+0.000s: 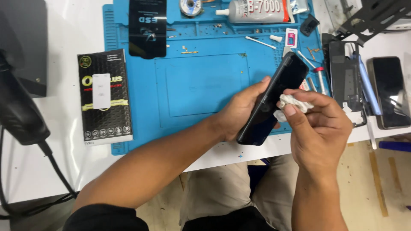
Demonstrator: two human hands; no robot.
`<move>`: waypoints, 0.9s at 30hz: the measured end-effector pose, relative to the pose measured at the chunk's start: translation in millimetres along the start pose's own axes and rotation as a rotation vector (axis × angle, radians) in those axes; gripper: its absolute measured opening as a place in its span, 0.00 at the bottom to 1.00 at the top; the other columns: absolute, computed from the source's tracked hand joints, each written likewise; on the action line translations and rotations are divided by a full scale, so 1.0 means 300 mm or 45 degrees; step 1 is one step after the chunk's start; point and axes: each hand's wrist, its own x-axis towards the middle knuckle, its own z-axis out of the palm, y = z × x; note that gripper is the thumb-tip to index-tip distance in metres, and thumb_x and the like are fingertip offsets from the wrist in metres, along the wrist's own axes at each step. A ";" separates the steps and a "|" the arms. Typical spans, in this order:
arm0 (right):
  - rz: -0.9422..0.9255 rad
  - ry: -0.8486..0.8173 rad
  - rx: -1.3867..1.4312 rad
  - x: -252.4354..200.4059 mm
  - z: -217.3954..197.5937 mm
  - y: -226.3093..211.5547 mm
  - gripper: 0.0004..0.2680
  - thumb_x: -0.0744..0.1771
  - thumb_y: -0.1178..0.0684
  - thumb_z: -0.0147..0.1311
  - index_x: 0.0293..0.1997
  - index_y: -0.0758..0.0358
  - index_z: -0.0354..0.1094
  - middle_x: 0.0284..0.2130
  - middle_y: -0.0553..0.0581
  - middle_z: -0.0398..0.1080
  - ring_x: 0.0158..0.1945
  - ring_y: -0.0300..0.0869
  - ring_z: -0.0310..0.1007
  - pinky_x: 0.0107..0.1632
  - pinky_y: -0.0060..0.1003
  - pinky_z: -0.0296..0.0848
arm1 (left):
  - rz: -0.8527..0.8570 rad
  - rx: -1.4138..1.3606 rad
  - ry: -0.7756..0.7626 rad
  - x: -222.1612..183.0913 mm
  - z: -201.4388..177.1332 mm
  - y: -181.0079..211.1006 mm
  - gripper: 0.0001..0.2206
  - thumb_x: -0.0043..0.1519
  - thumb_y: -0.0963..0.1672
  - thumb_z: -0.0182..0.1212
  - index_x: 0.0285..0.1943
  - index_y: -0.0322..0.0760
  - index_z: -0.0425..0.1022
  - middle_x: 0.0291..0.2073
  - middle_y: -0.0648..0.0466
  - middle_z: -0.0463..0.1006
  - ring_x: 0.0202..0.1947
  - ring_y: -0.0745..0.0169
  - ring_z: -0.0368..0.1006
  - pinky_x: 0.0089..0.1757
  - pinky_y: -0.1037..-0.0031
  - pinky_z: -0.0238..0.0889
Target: Cleaning a smartphone screen with a cloth and testing the charging port with a cable
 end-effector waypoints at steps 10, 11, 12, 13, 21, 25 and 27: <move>-0.223 -0.059 -0.452 0.065 0.020 -0.042 0.07 0.72 0.58 0.57 0.55 0.70 0.68 0.44 0.59 0.71 0.42 0.38 0.73 0.45 0.29 0.79 | -0.049 0.083 0.058 -0.023 0.037 0.021 0.27 0.71 0.59 0.43 0.60 0.39 0.74 0.45 0.46 0.80 0.38 0.56 0.79 0.38 0.67 0.72; -0.271 -0.067 -0.524 0.073 0.027 -0.048 0.07 0.73 0.58 0.56 0.55 0.71 0.68 0.42 0.59 0.71 0.39 0.37 0.72 0.42 0.30 0.84 | -0.075 0.074 0.049 -0.024 0.037 0.023 0.27 0.71 0.59 0.41 0.62 0.40 0.73 0.47 0.44 0.81 0.39 0.57 0.78 0.39 0.68 0.71; -0.270 -0.067 -0.527 0.086 0.025 -0.050 0.07 0.73 0.58 0.56 0.55 0.71 0.68 0.42 0.59 0.71 0.39 0.37 0.72 0.42 0.30 0.84 | -0.076 0.072 0.046 -0.026 0.040 0.024 0.27 0.71 0.59 0.41 0.62 0.40 0.73 0.47 0.44 0.81 0.39 0.57 0.78 0.39 0.68 0.71; -0.432 -0.120 -0.672 0.099 0.023 -0.052 0.05 0.74 0.60 0.55 0.54 0.72 0.69 0.44 0.62 0.71 0.41 0.42 0.72 0.42 0.32 0.76 | -0.095 0.079 0.073 -0.027 0.042 0.026 0.27 0.70 0.60 0.43 0.59 0.39 0.74 0.47 0.46 0.81 0.40 0.56 0.78 0.41 0.67 0.71; -0.947 -0.291 -0.994 0.154 0.033 -0.039 0.03 0.74 0.64 0.55 0.50 0.76 0.71 0.41 0.70 0.73 0.46 0.56 0.72 0.50 0.47 0.72 | 0.022 0.018 0.085 -0.027 0.058 0.024 0.23 0.70 0.57 0.46 0.52 0.38 0.74 0.41 0.51 0.77 0.33 0.58 0.75 0.33 0.70 0.69; -0.950 -0.335 -0.985 0.152 0.036 -0.051 0.02 0.72 0.64 0.57 0.47 0.75 0.73 0.38 0.68 0.71 0.42 0.54 0.72 0.45 0.44 0.71 | 0.054 0.077 0.156 -0.029 0.070 0.024 0.23 0.68 0.58 0.48 0.46 0.38 0.75 0.32 0.52 0.77 0.32 0.60 0.75 0.31 0.72 0.70; -0.952 -0.337 -0.988 0.141 0.034 -0.055 0.02 0.72 0.64 0.58 0.45 0.75 0.73 0.37 0.67 0.71 0.41 0.54 0.73 0.44 0.43 0.72 | 0.034 0.105 0.180 -0.033 0.075 0.020 0.24 0.67 0.59 0.48 0.44 0.38 0.76 0.28 0.50 0.77 0.30 0.62 0.75 0.31 0.72 0.69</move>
